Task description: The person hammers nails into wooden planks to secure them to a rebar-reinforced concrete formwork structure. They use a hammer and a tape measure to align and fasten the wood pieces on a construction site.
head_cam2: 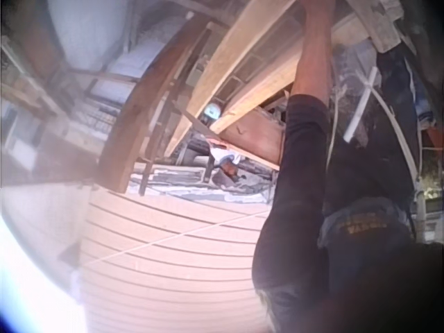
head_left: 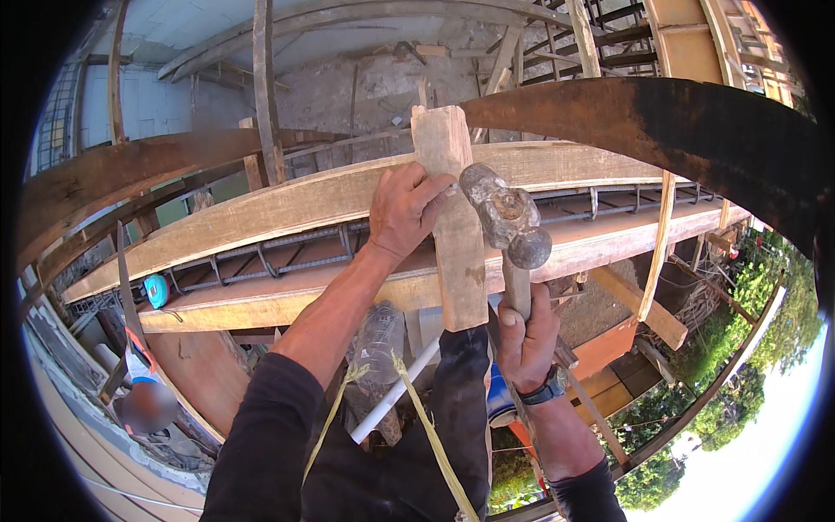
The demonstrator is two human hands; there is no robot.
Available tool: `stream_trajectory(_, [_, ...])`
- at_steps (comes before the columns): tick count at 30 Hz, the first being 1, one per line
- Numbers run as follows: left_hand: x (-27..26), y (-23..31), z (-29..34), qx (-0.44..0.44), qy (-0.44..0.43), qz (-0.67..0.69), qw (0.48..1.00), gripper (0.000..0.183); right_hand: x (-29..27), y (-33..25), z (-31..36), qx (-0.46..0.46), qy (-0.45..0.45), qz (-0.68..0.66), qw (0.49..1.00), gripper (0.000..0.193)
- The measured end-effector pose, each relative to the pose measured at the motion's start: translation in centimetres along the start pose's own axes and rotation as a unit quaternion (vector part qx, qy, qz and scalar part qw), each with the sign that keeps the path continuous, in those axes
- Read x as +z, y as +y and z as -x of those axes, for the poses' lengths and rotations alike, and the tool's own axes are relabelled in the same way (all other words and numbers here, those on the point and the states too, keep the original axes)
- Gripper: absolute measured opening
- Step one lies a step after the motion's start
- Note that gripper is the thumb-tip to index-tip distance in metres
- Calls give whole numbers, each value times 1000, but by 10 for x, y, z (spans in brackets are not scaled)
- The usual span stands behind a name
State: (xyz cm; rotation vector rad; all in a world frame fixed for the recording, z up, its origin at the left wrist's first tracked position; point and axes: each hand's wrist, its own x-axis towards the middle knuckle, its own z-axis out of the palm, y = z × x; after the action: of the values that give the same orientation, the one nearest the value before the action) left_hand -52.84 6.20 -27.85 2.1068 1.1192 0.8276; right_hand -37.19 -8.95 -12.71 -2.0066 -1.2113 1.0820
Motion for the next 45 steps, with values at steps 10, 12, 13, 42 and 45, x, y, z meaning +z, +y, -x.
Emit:
stream_trajectory(10, [-1, 0, 1, 2, 1, -22, 1000, 17, 2, 0, -4, -47, 19, -17, 999, 32])
stream_trajectory(12, [0, -2, 4, 0, 6, -27, 1000, 18, 1, 7, -11, 58, -49, 1, 997, 33])
stream_trajectory(13, [-1, 0, 9, -1, 12, -23, 1000, 17, -1, 7, -14, 110, -83, 9, 990, 34])
stream_trajectory(42, [1, 5, 0, -10, 38, -5, 999, 14, 3, -4, 12, -43, 32, -117, 992, 30])
stream_trajectory(45, [2, 3, 0, -12, 32, -15, 999, 13, 1, 4, -12, 92, -58, -1, 994, 33])
